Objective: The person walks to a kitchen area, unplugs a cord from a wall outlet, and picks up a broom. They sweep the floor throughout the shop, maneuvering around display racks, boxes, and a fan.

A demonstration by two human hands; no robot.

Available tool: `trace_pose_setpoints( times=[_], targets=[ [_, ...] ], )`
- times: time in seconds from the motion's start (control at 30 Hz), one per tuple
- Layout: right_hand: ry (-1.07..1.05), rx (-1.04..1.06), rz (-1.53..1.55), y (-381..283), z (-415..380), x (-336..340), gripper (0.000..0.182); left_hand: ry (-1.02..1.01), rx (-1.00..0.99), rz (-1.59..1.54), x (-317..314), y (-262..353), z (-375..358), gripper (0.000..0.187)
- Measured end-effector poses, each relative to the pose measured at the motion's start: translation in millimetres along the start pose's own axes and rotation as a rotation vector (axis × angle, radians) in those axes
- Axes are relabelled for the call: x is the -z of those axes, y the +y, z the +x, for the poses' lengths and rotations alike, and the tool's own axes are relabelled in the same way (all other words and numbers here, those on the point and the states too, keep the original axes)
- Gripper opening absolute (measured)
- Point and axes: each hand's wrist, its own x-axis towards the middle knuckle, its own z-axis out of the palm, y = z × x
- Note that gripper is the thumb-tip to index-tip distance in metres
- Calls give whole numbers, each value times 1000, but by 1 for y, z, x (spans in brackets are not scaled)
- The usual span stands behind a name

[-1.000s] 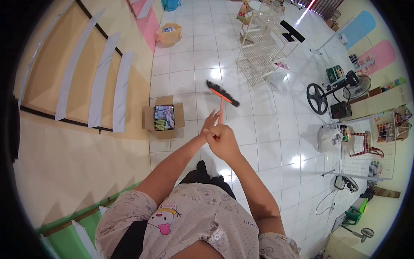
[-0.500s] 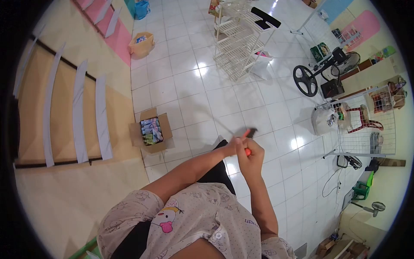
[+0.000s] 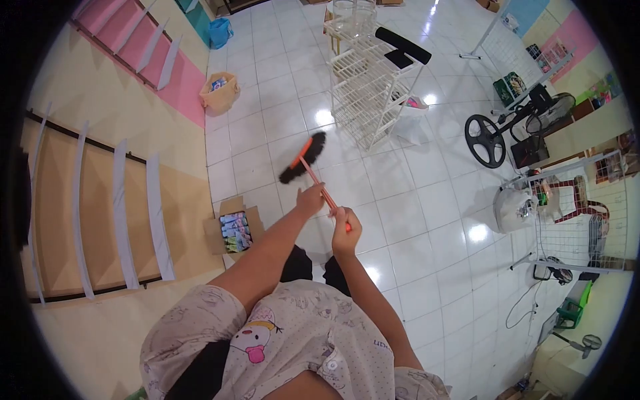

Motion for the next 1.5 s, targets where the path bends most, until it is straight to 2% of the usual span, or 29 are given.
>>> trace_pose_setpoints(
  times=[0.03,0.1,0.13,0.2,0.23,0.27,0.3,0.33,0.37,0.47,0.5,0.53,0.57,0.63,0.7,0.73,0.8,0.83,0.87,0.93,0.97,1.07,1.1,1.13,1.23,1.27,1.33,1.43,1.5],
  targets=[
    [-2,-44,28,3,10,-4,31,-79,45,-45,5,-5,6,46],
    [33,-129,53,-5,19,-7,32,170,-65,-14,10,2,14,35],
    [84,-82,52,-16,31,-12,33,299,-123,3,21,10,21,31],
    [196,-3,40,-43,49,-21,34,149,-243,-93,55,44,43,26],
    [251,94,-45,-64,66,-21,36,69,-301,-143,72,66,51,29],
    [284,222,-125,-86,84,-18,38,163,-382,-294,74,86,56,48],
    [327,215,-40,-112,99,-19,38,137,-433,-260,91,112,57,50],
    [286,282,-32,-141,112,-21,42,16,-409,-314,97,130,60,51],
    [263,328,23,-156,126,-24,41,-33,-476,-423,105,145,63,45],
    [48,230,38,-185,165,-46,42,-243,-575,-806,68,150,91,37],
    [23,219,-59,-181,173,-58,43,-160,-694,-750,51,145,103,31],
    [-4,209,-155,-171,178,-71,43,-156,-725,-782,62,144,108,26],
    [-10,112,-174,-158,180,-83,44,-192,-717,-856,73,138,110,22],
    [-92,153,-201,-126,187,-106,41,-307,-647,-935,102,121,113,17],
    [-162,64,-262,-114,191,-131,40,-414,-680,-843,101,87,142,15],
    [-181,101,-208,-106,195,-143,40,-435,-717,-761,96,66,154,17],
    [-222,164,-92,-85,205,-162,39,-357,-655,-617,103,31,175,22],
    [-220,112,-90,-79,208,-172,39,-324,-622,-545,111,15,185,25],
    [-216,129,-71,-71,210,-182,39,-312,-569,-573,119,-2,195,28],
    [-197,181,-39,-55,217,-205,38,-235,-520,-432,152,-22,216,32],
    [-194,180,-35,-50,220,-217,39,-238,-575,-351,163,-34,229,37],
    [-250,103,-26,-14,228,-241,42,-225,-613,-228,147,-90,275,35],
    [-276,-21,2,-2,230,-248,45,-225,-614,-142,149,-106,287,34],
    [-276,-40,21,12,233,-254,45,-222,-616,-53,151,-120,300,32],
    [-271,-69,72,36,253,-276,49,-124,-481,41,159,-135,328,29],
    [-261,-57,64,38,263,-281,49,-95,-439,50,162,-137,340,28],
    [-250,-38,51,16,285,-298,50,-60,-508,-70,187,-131,364,24],
    [-317,-16,22,-47,323,-311,48,5,-602,-288,259,-105,356,19],
    [-483,218,204,-80,353,-318,48,44,-594,-398,301,-87,339,17]
  ],
)
